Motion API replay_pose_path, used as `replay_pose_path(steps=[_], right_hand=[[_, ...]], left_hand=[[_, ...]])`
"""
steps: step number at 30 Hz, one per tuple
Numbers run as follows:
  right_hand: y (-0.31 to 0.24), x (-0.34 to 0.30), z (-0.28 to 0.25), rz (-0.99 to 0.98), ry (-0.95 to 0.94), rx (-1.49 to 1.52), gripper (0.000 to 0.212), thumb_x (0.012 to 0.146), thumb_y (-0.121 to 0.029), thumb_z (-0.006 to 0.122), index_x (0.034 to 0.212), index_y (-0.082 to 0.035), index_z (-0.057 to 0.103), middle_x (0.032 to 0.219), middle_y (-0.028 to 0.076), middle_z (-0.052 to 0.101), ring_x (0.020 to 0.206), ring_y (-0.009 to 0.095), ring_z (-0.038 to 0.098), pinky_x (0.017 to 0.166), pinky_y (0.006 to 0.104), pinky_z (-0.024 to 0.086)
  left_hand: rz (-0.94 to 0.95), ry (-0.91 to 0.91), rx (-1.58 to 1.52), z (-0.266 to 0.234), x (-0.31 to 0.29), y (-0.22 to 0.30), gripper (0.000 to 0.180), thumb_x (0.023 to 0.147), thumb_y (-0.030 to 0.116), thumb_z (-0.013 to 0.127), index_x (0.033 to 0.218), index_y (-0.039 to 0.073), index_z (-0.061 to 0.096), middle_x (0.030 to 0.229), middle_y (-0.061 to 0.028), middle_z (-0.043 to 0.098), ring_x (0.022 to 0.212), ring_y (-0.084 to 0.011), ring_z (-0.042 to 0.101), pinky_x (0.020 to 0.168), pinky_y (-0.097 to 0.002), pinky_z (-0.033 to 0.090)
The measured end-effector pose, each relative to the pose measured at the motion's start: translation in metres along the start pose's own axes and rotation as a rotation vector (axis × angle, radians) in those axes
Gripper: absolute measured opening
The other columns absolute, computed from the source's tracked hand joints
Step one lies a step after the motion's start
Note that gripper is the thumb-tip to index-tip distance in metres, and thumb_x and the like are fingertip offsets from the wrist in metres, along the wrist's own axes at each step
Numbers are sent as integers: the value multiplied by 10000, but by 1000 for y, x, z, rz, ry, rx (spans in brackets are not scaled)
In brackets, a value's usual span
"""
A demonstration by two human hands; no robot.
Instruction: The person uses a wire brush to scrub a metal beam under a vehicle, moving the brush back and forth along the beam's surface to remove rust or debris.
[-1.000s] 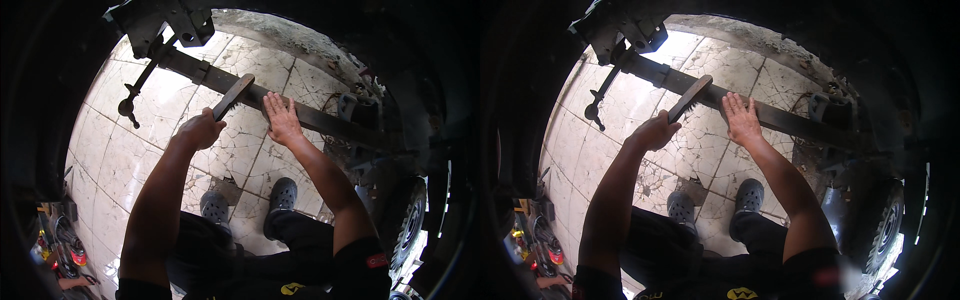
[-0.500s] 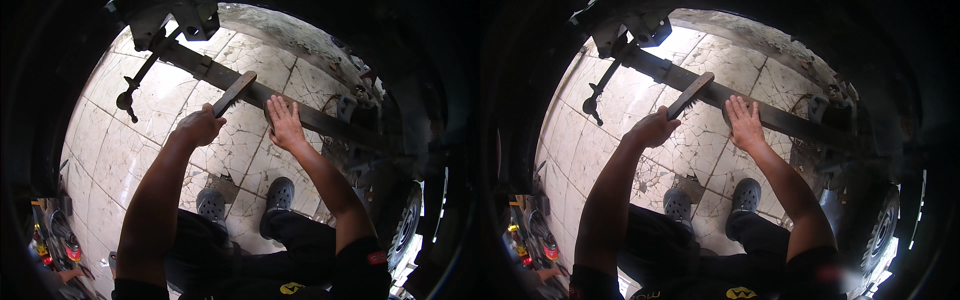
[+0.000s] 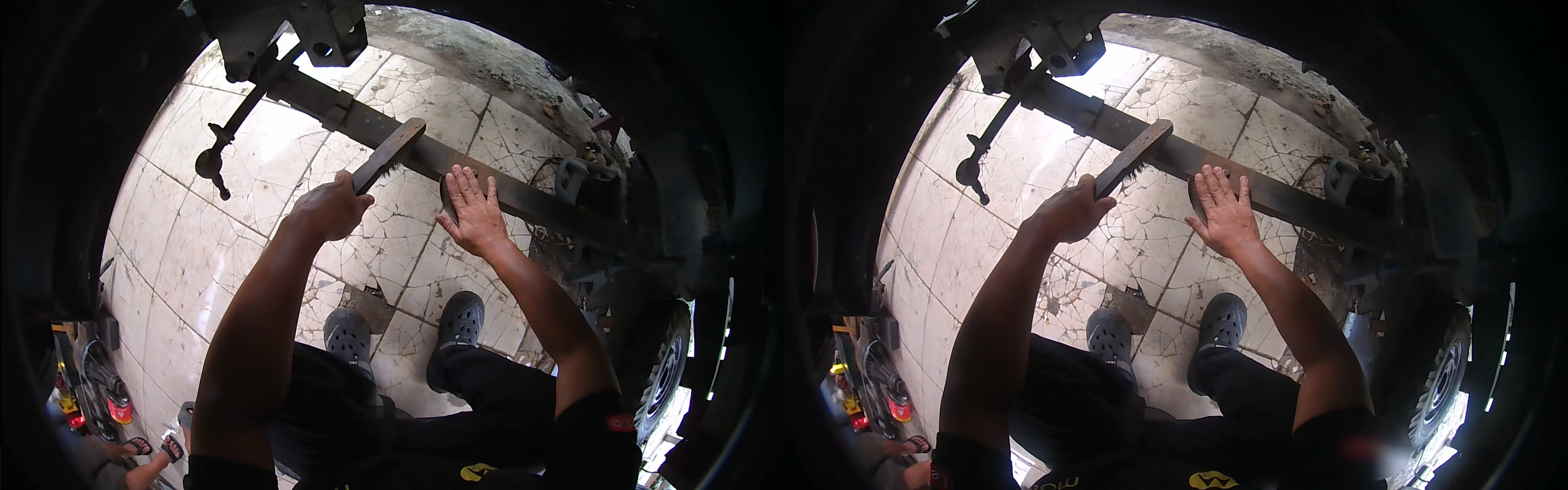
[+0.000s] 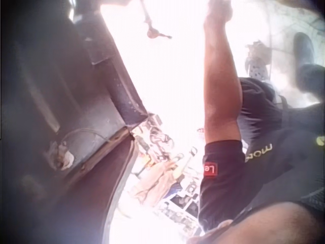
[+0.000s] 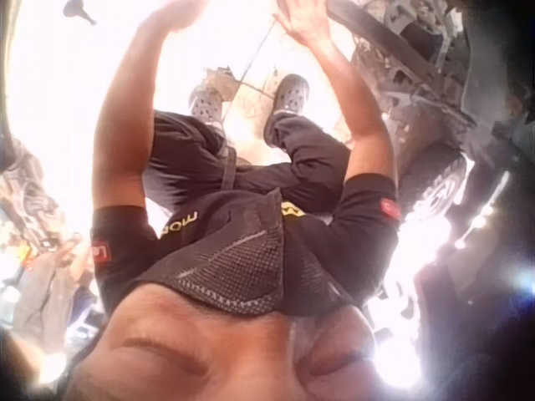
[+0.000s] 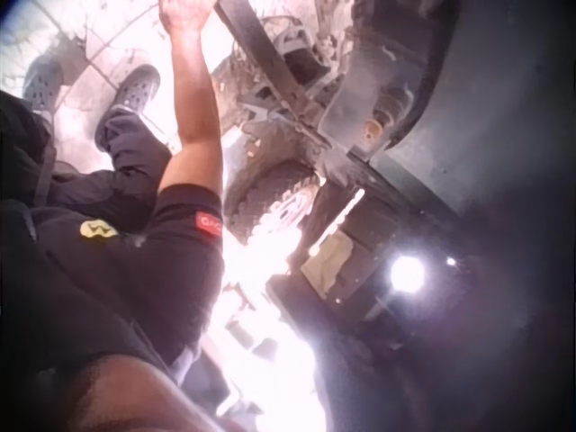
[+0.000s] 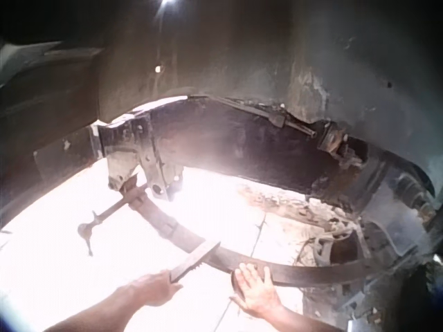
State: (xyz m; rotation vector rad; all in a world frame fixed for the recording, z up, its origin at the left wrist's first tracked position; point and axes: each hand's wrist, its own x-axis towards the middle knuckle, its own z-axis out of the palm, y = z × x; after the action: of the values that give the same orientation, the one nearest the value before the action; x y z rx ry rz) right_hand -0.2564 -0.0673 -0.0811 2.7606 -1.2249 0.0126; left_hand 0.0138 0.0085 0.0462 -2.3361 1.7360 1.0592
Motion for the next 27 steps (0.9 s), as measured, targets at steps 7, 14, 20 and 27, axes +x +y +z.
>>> replay_pose_path(steps=[7,14,20,27], right_hand=[[-8,34,-7,118,4,62,768,984,-576,307,1540,-67,162,1615,98,140,1491,252,123,1178,560,43],[-2,2,4,68,22,-1,733,990,-566,285,1544,-100,167,1618,74,139,1491,231,124,1183,559,42],[-5,39,-9,128,-40,51,749,991,-588,207,1537,-76,182,1614,78,150,1490,228,129,1186,552,46],[-1,2,6,42,29,-32,698,1009,-545,207,1543,-97,172,1617,73,140,1490,224,130,1186,553,35]], left_hand=[[3,-5,-12,3,2,2,519,983,438,463,1186,-40,459,1047,-243,652,993,-365,639,875,-459,470],[4,-1,8,1,0,1,520,982,434,464,1183,-45,462,1057,-258,648,1010,-373,636,881,-461,468],[10,23,13,3,-2,3,523,979,436,468,1183,-46,464,1039,-246,655,989,-361,644,868,-455,472],[-23,-9,-7,2,0,1,491,979,437,467,1171,-15,474,975,-206,666,888,-329,665,793,-446,493]])
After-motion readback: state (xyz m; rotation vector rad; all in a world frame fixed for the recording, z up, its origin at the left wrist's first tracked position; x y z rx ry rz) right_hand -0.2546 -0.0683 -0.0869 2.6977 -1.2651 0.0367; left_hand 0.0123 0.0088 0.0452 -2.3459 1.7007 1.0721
